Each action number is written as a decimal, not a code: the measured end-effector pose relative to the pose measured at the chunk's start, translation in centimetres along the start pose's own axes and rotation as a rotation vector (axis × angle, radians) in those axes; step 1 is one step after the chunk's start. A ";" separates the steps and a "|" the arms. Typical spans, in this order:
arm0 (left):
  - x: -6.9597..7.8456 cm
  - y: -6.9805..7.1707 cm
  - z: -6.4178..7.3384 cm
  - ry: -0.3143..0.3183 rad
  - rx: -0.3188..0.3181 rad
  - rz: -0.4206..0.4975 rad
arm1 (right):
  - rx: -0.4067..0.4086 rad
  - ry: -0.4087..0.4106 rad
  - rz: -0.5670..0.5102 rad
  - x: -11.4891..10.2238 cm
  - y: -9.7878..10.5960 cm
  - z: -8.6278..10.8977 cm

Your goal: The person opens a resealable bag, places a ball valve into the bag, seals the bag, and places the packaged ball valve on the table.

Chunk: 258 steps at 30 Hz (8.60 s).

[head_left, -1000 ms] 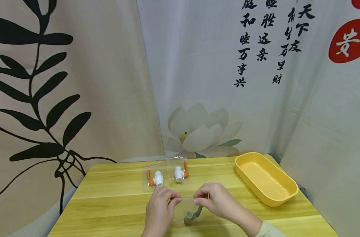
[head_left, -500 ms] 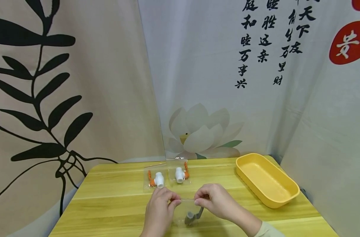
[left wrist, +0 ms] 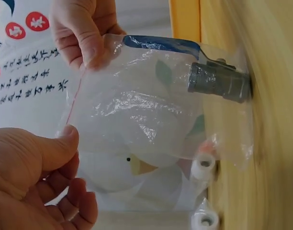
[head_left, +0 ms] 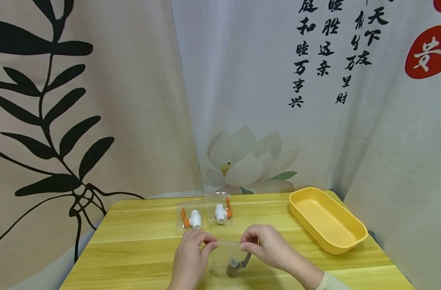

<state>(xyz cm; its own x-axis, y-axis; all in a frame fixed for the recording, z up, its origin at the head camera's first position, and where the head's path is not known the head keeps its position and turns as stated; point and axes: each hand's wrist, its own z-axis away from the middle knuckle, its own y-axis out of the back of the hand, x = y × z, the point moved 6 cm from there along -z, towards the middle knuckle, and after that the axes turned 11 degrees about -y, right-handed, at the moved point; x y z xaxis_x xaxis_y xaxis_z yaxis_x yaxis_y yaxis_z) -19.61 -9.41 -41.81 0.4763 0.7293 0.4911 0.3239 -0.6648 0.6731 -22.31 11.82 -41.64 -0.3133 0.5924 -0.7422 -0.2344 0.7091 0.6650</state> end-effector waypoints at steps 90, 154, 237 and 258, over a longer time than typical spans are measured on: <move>2.1 -2.1 0.1 -0.152 0.015 0.117 | -0.049 0.013 -0.197 -0.6 -1.6 -0.4; -1.6 -0.4 0.0 0.211 0.062 0.201 | 0.012 -0.022 -0.152 2.3 -1.2 -0.2; 0.7 0.0 0.0 -0.106 0.056 0.032 | 0.063 0.168 -0.034 -0.7 -1.9 0.0; 1.6 -0.5 0.2 -0.172 0.033 -0.044 | 0.102 0.163 -0.009 -0.6 -2.0 0.2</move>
<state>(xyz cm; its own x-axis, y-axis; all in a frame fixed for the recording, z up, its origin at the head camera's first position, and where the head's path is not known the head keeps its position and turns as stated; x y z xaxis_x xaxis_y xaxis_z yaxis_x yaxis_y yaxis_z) -18.88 -7.93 -41.44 0.5929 0.7215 0.3577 0.3729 -0.6397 0.6721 -21.49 10.06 -42.51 -0.4587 0.5222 -0.7189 -0.1455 0.7540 0.6405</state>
